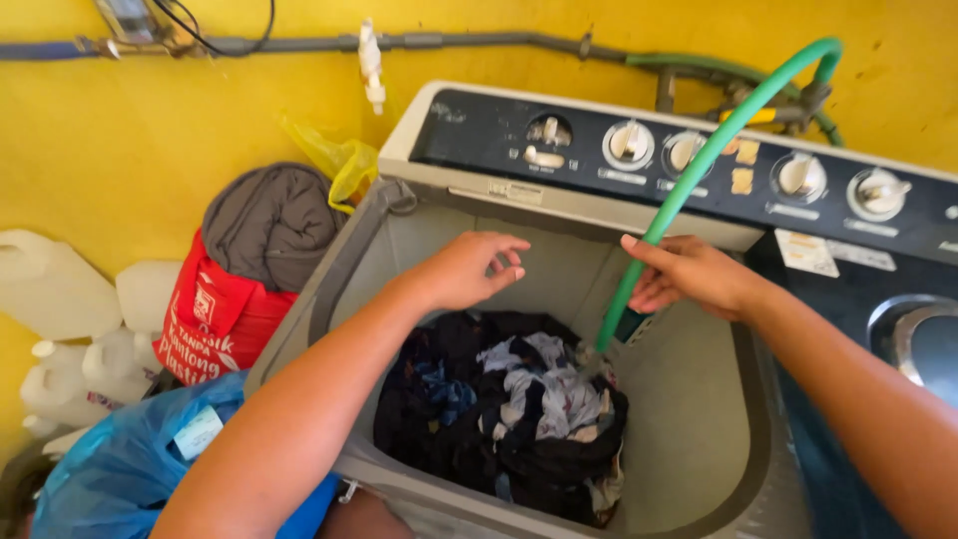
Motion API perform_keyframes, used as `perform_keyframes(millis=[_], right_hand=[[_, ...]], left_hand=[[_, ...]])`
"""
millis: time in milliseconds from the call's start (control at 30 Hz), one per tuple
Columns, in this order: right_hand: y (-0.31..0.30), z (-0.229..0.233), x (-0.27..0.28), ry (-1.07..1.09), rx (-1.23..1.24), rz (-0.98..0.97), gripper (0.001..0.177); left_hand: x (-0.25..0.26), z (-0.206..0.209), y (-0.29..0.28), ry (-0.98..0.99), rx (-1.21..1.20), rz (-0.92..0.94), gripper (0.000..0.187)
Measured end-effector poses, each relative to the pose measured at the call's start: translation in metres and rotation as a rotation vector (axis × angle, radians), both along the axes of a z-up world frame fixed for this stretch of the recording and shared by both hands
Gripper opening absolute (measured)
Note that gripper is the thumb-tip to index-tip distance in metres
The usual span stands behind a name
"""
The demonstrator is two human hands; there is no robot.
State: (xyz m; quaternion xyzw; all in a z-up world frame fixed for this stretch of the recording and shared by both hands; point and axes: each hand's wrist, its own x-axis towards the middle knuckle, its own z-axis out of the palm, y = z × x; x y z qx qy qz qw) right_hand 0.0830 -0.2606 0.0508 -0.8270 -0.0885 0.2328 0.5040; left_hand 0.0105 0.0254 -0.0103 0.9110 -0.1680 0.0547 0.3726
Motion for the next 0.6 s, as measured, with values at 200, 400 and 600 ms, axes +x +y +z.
perform_keyframes(millis=[200, 400, 600], right_hand=[[0.004, 0.007, -0.008, 0.078, -0.316, 0.033, 0.045], [0.008, 0.019, -0.033, 0.047, 0.054, -0.057, 0.032], [0.003, 0.026, -0.034, 0.095, -0.152, 0.025, 0.040]], left_hand=[[-0.005, 0.016, -0.007, 0.042, 0.002, -0.002, 0.040], [-0.006, 0.020, -0.004, 0.078, 0.030, 0.015, 0.038], [-0.016, 0.031, -0.016, 0.204, 0.081, 0.040, 0.044]])
